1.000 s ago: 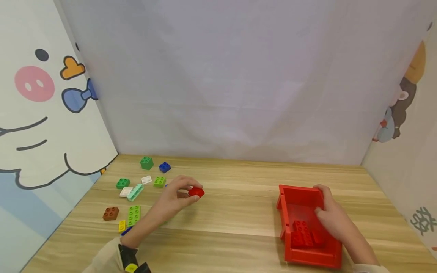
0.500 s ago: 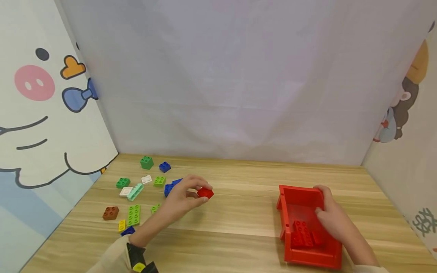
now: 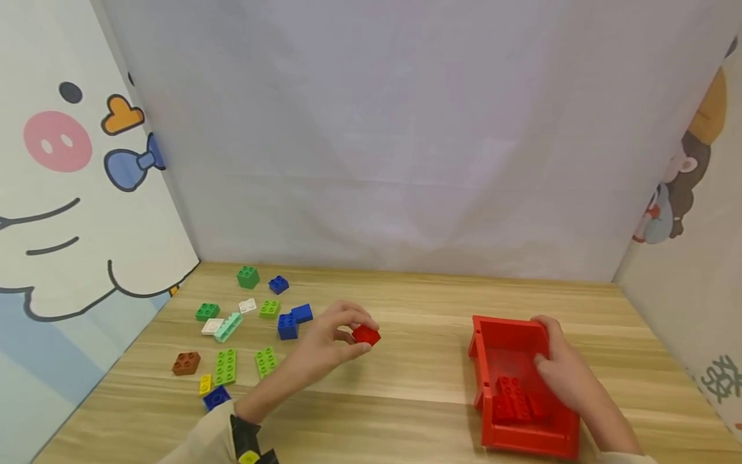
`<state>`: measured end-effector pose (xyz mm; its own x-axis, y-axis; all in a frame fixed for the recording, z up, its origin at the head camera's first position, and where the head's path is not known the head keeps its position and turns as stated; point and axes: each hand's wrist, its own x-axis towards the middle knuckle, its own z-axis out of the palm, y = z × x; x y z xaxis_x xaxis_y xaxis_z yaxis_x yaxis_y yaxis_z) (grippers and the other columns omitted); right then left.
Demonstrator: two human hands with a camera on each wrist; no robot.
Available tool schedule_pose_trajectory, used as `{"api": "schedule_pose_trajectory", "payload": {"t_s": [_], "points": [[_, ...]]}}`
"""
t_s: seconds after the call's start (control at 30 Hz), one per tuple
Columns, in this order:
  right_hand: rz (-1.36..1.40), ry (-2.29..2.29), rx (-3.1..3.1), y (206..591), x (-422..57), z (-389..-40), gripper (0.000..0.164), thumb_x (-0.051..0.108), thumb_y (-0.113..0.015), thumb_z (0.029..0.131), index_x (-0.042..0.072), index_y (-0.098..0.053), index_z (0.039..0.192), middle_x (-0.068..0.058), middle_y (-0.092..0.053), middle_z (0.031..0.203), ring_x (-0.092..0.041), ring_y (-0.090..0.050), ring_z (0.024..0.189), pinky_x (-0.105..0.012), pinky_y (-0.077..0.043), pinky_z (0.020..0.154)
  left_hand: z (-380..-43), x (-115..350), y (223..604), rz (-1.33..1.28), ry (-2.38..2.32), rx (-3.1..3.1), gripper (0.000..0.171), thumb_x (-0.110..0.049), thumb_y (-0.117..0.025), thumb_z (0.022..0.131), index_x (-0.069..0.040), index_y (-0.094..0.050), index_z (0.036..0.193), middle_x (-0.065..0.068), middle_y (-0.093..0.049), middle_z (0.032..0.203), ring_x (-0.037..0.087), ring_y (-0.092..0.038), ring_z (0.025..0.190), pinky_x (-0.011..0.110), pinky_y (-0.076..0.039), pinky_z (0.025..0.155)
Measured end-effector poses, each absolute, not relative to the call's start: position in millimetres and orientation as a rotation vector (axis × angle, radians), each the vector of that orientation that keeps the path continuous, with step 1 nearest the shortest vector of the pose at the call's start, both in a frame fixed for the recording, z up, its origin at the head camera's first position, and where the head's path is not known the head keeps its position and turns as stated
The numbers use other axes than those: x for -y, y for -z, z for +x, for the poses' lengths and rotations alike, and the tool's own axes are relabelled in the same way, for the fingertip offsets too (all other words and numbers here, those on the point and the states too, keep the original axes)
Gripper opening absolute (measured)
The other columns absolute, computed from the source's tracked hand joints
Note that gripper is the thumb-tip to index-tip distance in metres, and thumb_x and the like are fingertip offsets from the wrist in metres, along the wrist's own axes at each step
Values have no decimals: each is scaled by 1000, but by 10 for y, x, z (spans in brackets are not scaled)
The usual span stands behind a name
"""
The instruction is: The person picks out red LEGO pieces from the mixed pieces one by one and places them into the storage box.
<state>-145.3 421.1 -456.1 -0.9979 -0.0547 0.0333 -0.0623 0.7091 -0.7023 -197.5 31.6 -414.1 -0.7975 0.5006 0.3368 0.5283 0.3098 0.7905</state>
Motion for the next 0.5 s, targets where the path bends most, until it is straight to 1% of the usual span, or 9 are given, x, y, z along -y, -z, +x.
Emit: {"api": "schedule_pose_trajectory", "payload": {"t_s": [0.23, 0.37, 0.5], "points": [[97, -1208, 2890, 4550, -4191, -1423, 58, -6, -42, 89, -2, -14, 139, -31, -43, 123, -39, -51, 99, -54, -48, 76, -1931, -408, 4158, -1028, 1543, 2513, 28, -5, -75, 77, -21, -67, 99, -5, -51, 107, 12, -54, 90, 27, -53, 69], [101, -1203, 2886, 4551, -4197, -1424, 58, -6, -42, 89, -2, -13, 139, -32, -42, 124, -40, -50, 101, -58, -47, 79, -1895, -479, 4143, -1072, 1544, 2506, 27, -6, -75, 78, -22, -66, 98, -6, -51, 106, 12, -53, 89, 25, -53, 69], [109, -1194, 2882, 4559, -4211, -1433, 57, -7, -42, 89, -2, -13, 139, -32, -42, 124, -39, -50, 101, -55, -47, 78, -1855, -537, 4142, -1111, 1543, 2501, 28, -4, -75, 77, -21, -66, 98, -6, -51, 105, 12, -53, 88, 24, -53, 69]]}}
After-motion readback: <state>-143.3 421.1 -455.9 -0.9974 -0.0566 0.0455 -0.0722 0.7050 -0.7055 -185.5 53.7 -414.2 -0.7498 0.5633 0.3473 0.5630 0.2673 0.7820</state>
